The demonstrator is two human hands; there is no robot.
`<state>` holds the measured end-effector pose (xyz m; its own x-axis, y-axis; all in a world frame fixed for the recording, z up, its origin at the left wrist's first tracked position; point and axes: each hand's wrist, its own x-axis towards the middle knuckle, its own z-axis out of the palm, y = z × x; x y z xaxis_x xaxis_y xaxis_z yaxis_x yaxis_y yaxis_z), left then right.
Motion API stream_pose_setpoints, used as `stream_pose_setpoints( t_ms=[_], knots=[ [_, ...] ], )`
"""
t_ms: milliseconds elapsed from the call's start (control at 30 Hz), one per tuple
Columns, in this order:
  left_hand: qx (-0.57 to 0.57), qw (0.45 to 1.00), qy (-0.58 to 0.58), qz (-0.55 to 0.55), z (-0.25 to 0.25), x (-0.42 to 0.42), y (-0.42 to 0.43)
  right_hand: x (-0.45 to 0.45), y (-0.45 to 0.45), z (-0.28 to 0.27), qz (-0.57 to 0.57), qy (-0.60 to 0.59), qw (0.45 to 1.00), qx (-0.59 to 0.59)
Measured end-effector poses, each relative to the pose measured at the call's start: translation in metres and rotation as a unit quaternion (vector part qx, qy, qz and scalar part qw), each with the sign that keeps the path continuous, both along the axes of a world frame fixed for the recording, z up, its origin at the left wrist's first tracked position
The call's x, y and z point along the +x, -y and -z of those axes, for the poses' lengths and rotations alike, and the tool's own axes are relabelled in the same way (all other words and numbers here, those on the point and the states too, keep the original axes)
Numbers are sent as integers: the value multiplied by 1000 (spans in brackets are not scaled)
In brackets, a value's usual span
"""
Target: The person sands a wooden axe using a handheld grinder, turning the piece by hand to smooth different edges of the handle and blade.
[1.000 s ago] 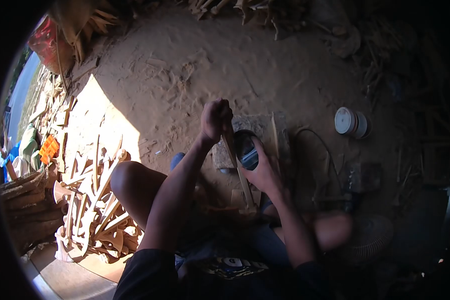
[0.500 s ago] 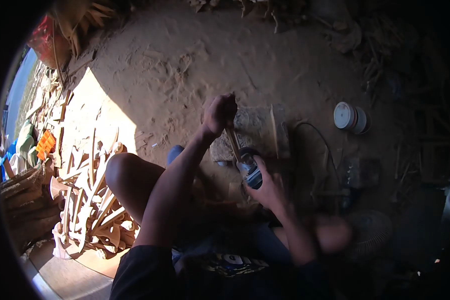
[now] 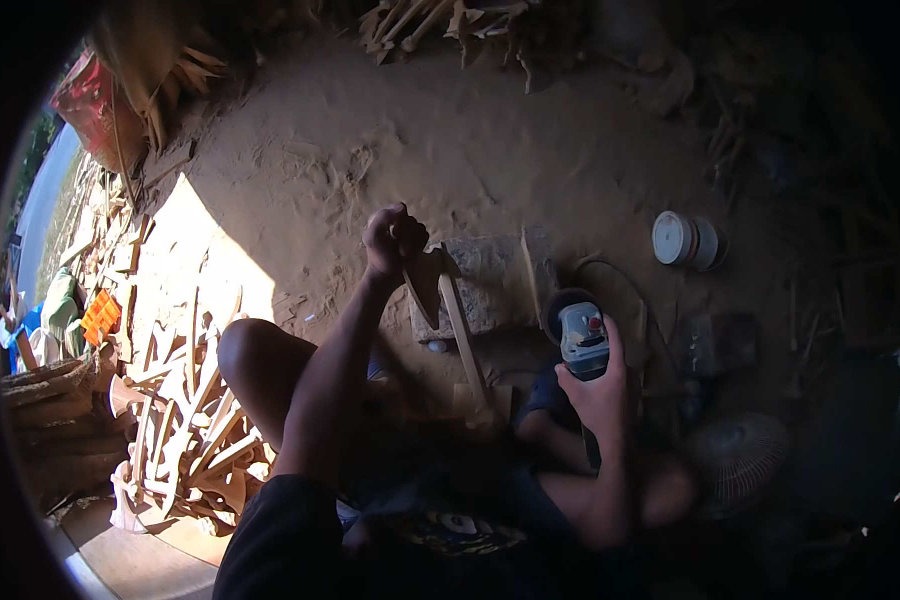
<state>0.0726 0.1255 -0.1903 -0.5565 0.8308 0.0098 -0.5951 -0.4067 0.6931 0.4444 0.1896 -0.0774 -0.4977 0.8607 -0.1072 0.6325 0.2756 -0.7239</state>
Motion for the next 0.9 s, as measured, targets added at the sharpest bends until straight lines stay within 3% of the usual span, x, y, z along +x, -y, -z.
stream_pose_setpoints(
  t_ms=[67, 167, 233, 267, 300, 333, 367, 433, 500, 533, 567, 600, 700, 767, 900],
  knots=[
    [58, 998, 25, 9, 4, -9, -3, 2, -12, -10, 17, -12, 996, 82],
    [60, 994, 72, -59, 10, -25, -11, 8, -20, -29, 55, -64, 993, 85],
    [-198, 971, -54, -124, 21, -37, -4, 17, -30, -27, 61, -68, 986, 142],
    [-321, 927, -114, -156, 28, -42, 1, 21, -35, -27, 63, -69, 981, 171],
    [-426, 842, -270, -193, 43, -45, 8, 23, -37, -30, 70, -84, 979, 173],
    [-515, 719, -411, -222, 62, -45, 18, 25, -38, -33, 75, -98, 977, 173],
    [-583, 563, -534, -240, 68, -37, 27, 27, -38, -36, 80, -111, 976, 171],
    [-535, 545, -596, -246, 86, -11, 30, 30, -39, -47, 90, -137, 974, 158],
    [-466, 601, -628, -166, 99, 25, 34, 31, -38, -47, 100, -154, 973, 141],
    [-513, 671, -520, -127, 100, 53, 30, 32, -40, -46, 103, -160, 973, 135],
    [-465, 662, -556, -188, 128, 79, 36, 33, -42, -46, 105, -165, 972, 129],
    [-533, 563, -616, -142, 167, 96, 42, 33, -42, -46, 106, -166, 972, 129],
    [-567, 607, -543, -126, 153, 122, 48, 35, -42, -45, 99, -144, 975, 139],
    [-576, 722, -341, -176, 164, 108, 40, 34, -41, -49, 102, -147, 975, 131],
    [-519, 813, -166, -203, 117, 85, 52, 35, -39, -47, 95, -160, 972, 147]
  ],
)
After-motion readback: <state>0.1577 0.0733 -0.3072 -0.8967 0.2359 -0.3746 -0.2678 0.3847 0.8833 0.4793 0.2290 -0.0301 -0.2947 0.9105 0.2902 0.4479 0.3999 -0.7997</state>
